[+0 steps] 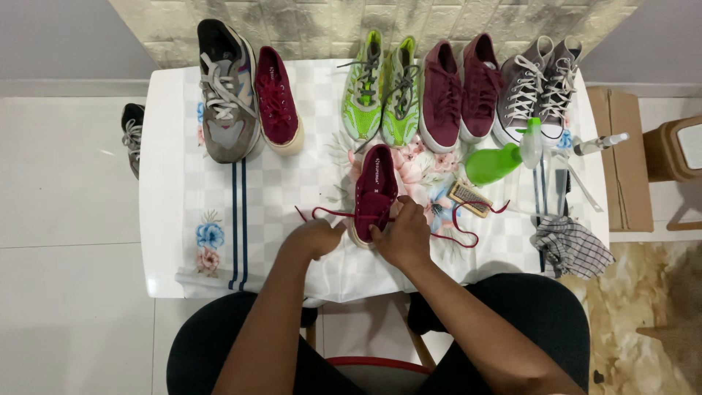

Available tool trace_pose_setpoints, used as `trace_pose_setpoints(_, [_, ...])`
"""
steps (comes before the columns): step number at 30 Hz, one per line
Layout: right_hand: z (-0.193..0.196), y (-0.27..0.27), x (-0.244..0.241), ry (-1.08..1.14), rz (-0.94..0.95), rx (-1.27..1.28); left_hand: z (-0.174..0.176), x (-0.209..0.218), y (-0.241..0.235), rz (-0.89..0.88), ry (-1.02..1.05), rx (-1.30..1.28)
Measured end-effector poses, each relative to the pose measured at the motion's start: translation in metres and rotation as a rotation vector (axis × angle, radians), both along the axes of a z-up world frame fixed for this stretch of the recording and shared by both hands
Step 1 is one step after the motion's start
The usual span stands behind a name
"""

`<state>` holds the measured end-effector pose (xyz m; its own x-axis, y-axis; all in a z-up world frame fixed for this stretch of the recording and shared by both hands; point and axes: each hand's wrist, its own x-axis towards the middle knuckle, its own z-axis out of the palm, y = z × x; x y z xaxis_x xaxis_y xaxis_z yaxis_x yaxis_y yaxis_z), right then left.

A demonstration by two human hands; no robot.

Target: The person laces a burgundy sneaker by threading the laces through the eyelets and tying a knot. The person works on one shoe at a time, pulling the laces tight and adjusting the fit before finishing the knot.

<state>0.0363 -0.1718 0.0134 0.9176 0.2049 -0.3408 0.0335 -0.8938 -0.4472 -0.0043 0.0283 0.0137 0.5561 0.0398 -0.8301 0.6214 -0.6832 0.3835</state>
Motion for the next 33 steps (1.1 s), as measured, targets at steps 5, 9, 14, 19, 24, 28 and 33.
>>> trace_pose_setpoints(5, [-0.009,-0.007,-0.005,-0.032,0.059,-0.052,-0.021,0.004,-0.033,0.315,-0.184,-0.135])
trace_pose_setpoints(9, [-0.004,-0.008,0.000,-0.024,0.103,-0.046,0.005,0.013,-0.038,0.643,-0.379,-0.124])
trace_pose_setpoints(14, [0.008,-0.005,0.001,0.071,0.067,-0.033,-0.047,0.014,-0.037,0.962,-0.498,-0.146])
trace_pose_setpoints(19, [0.010,-0.004,-0.001,0.116,0.026,-0.041,-0.031,0.018,-0.012,1.263,-0.774,-0.145])
trace_pose_setpoints(24, [0.011,-0.001,0.002,0.157,0.047,-0.075,0.032,0.023,0.008,1.488,-0.927,-0.307])
trace_pose_setpoints(28, [0.013,-0.004,0.001,0.172,0.056,-0.045,0.037,0.024,0.024,1.482,-1.115,-0.285])
trace_pose_setpoints(33, [0.015,-0.003,0.005,0.171,0.051,-0.127,0.058,0.028,0.036,1.478,-1.247,-0.449])
